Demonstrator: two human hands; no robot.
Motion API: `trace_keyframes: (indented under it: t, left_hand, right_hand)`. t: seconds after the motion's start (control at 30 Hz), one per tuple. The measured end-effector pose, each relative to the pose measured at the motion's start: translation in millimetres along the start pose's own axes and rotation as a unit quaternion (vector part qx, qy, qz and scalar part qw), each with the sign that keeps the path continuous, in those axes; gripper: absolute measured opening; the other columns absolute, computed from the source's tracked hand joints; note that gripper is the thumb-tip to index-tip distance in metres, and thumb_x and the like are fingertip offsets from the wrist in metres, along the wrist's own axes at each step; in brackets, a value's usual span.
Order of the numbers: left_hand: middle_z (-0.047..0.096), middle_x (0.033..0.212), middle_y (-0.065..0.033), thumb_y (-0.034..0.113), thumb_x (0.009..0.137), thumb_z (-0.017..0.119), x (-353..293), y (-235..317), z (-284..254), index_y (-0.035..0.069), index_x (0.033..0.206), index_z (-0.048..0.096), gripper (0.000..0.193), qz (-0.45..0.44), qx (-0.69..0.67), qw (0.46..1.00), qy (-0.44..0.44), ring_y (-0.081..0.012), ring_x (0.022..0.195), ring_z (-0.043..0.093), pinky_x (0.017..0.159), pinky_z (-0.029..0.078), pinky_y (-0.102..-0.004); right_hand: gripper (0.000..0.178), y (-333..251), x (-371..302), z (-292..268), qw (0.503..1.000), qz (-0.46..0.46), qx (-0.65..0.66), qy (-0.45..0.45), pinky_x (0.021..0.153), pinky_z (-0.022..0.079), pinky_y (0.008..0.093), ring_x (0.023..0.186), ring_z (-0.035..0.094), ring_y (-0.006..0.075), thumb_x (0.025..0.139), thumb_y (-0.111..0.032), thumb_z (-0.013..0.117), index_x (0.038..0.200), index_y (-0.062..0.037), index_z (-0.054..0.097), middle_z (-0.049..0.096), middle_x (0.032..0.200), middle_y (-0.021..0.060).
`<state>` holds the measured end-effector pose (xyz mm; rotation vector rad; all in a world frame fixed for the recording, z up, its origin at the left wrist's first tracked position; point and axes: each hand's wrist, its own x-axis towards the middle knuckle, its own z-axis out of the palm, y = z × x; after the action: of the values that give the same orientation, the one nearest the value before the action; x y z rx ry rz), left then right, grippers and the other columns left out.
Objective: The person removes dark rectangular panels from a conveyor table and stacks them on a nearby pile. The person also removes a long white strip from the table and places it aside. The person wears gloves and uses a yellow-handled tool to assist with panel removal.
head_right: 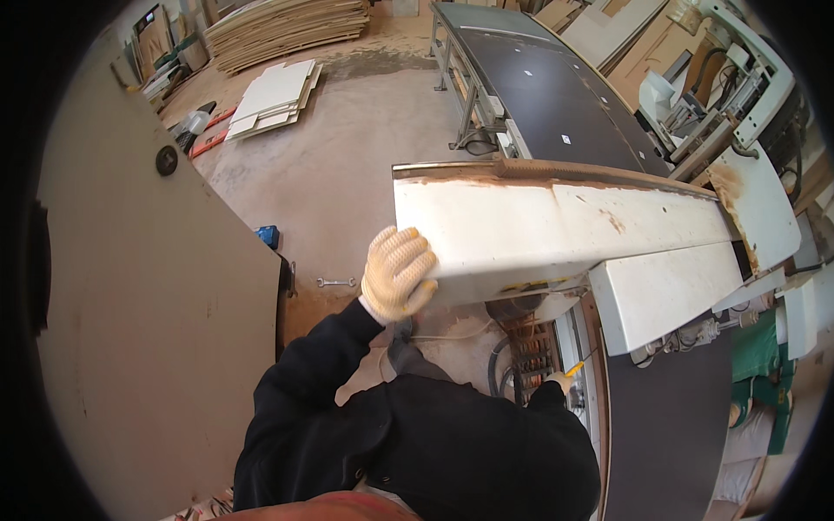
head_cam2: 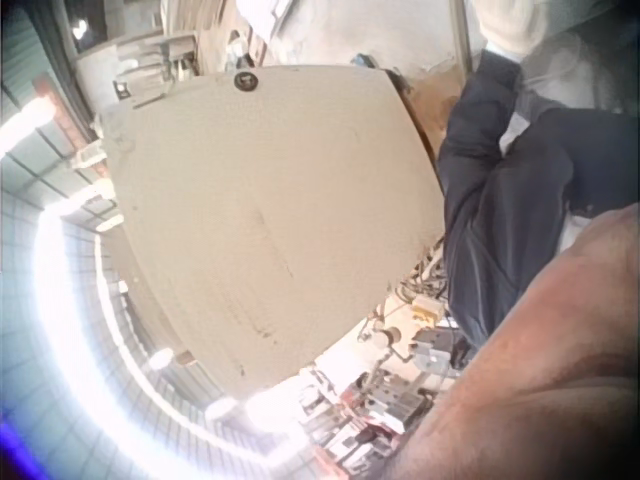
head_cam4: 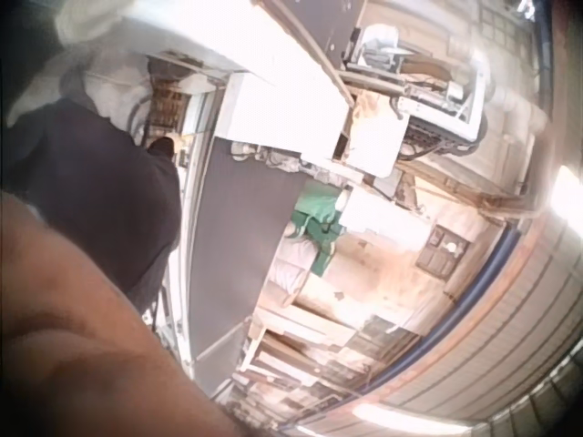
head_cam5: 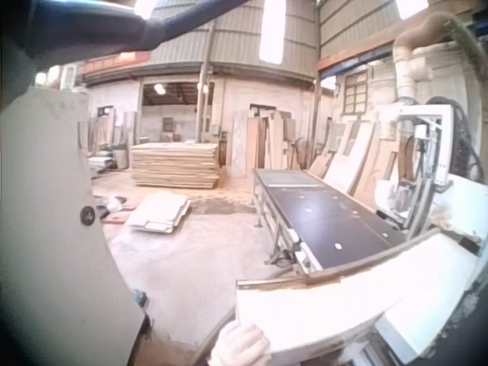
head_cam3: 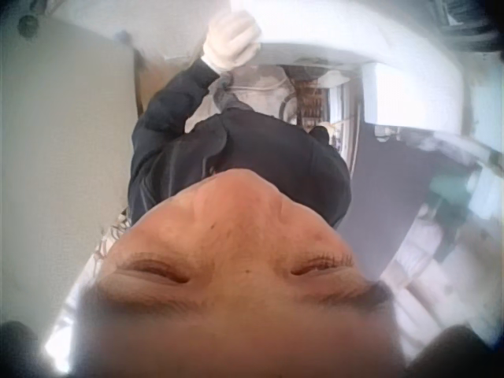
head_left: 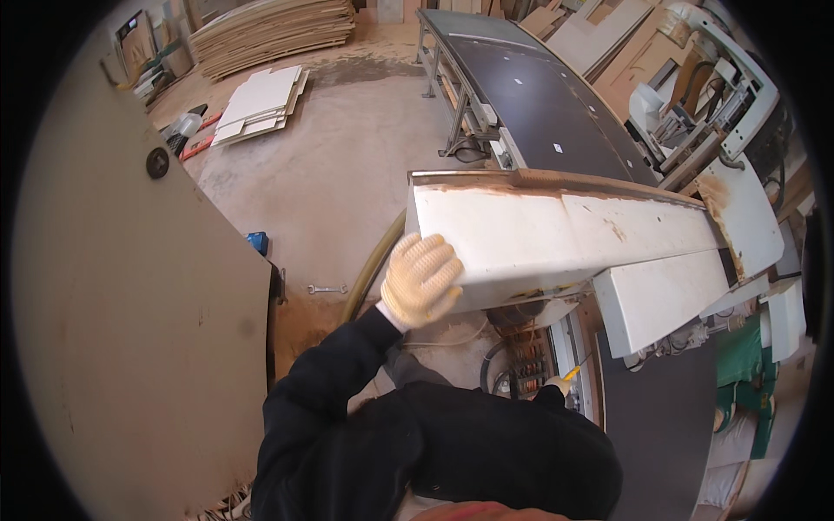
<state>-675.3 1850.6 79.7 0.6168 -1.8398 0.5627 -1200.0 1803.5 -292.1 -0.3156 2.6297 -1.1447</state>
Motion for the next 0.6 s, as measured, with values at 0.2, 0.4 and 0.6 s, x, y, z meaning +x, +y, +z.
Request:
trace_keyframes:
  t: [0.2,0.4,0.6]
  left_hand:
    - [0.064,0.108,-0.0097,0.021,0.059,0.082,-1.9,-22.9,11.5,0.013,0.107,0.067,0.05,0.004,-0.046,0.999,-0.024,-0.0335,0.103,0.062,0.094,0.046,-0.0532]
    - [0.062,0.116,-0.0133,0.021,0.066,0.083,3.1,-50.7,15.3,0.014,0.109,0.067,0.047,0.082,-0.08,0.993,-0.001,-0.0368,0.109,0.06,0.096,0.045,-0.0581]
    - [0.064,0.114,-0.0126,0.02,0.07,0.078,-1.4,-66.3,13.2,0.013,0.11,0.067,0.042,0.095,-0.109,0.989,0.022,-0.0339,0.107,0.064,0.091,0.048,-0.0519]
  right_hand:
    - [0.022,-42.0,-18.0,29.3,0.999,-0.024,0.009,0.027,0.076,0.057,0.0469,0.093,0.071,0.0422,0.095,-0.009,0.053,0.111,0.0049,0.056,0.069,0.095,0.0276]
    - [0.032,-57.8,-31.6,41.7,1.0,0.018,-0.002,0.014,0.09,0.055,0.0494,0.109,0.068,0.0438,0.098,-0.022,0.056,0.119,0.001,0.063,0.07,0.114,0.0275]
    - [0.033,-37.1,23.2,103.4,0.967,-0.156,-0.181,-0.089,0.082,0.058,0.0448,0.102,0.072,0.0383,0.095,-0.022,0.061,0.11,0.0056,0.069,0.074,0.105,0.0249]
